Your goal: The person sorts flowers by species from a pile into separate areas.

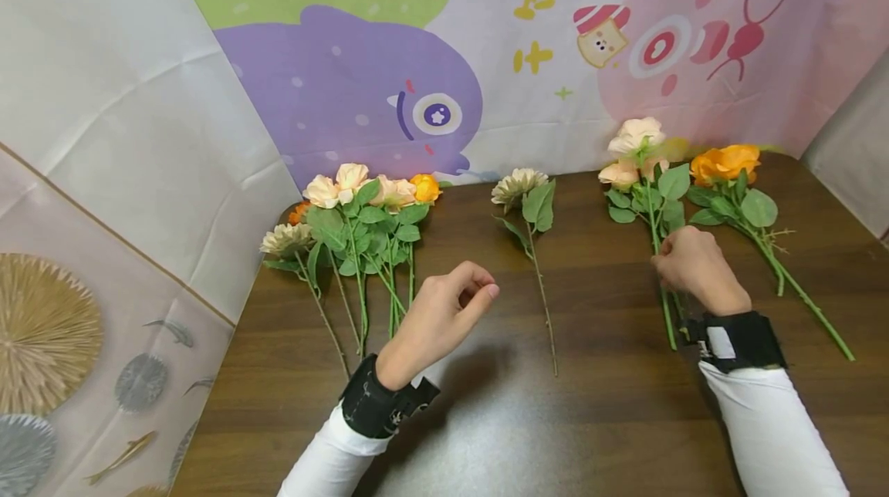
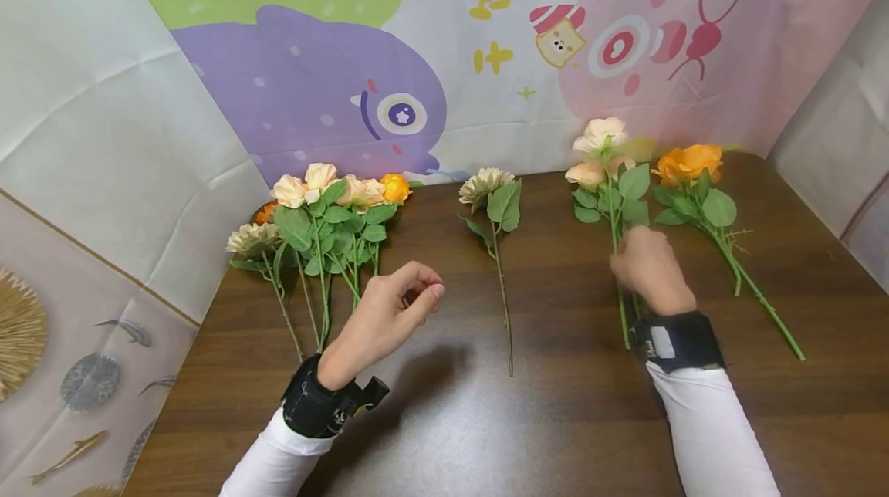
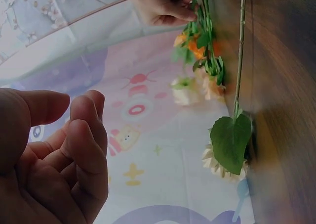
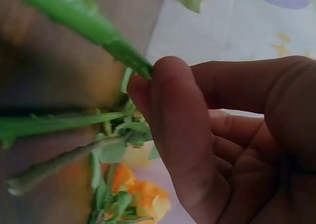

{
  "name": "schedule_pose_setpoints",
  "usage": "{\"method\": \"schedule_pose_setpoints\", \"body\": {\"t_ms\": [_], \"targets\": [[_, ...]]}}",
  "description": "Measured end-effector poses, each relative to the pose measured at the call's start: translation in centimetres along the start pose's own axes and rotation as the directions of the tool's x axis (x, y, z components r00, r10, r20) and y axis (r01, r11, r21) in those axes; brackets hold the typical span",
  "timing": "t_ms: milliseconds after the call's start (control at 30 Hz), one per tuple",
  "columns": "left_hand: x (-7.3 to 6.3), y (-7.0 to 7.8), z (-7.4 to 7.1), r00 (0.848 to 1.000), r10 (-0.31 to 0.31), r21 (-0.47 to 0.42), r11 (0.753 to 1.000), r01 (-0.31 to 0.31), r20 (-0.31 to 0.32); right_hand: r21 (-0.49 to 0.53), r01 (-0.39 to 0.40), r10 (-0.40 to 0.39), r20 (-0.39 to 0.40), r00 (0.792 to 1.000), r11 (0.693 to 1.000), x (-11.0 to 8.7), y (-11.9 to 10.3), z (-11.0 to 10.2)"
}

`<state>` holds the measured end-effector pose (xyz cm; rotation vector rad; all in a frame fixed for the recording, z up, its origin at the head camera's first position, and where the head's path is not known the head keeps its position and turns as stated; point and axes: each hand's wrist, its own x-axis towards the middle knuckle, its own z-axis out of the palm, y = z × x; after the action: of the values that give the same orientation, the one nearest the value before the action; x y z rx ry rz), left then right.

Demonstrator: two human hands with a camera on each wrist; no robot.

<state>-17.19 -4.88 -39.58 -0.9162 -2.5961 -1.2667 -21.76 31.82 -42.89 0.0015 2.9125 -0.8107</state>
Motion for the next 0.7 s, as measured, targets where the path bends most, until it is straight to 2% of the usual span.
{"method": "schedule_pose_setpoints", "body": {"t_ms": [200,400,700], "targets": [[-0.01,-0.10,-0.07,1.000,0.000,0.012,1.000,0.000,0.000,-0.011,-0.026,0.027,0.043,0.999,1.000,0.30,0.42,0.46],[0.05,-0.03,-0.09,1.000,0.008,0.026,1.000,-0.008,0.001,-0.013,-0.036,0.036,0.064,0.997,0.999,0.28,0.66,0.42],[0.05,-0.05,-0.14,1.000,0.004,0.056,0.998,-0.005,0.013,-0.019,-0.090,0.091,0.080,0.993,0.996,0.00,0.77,-0.04]]}}
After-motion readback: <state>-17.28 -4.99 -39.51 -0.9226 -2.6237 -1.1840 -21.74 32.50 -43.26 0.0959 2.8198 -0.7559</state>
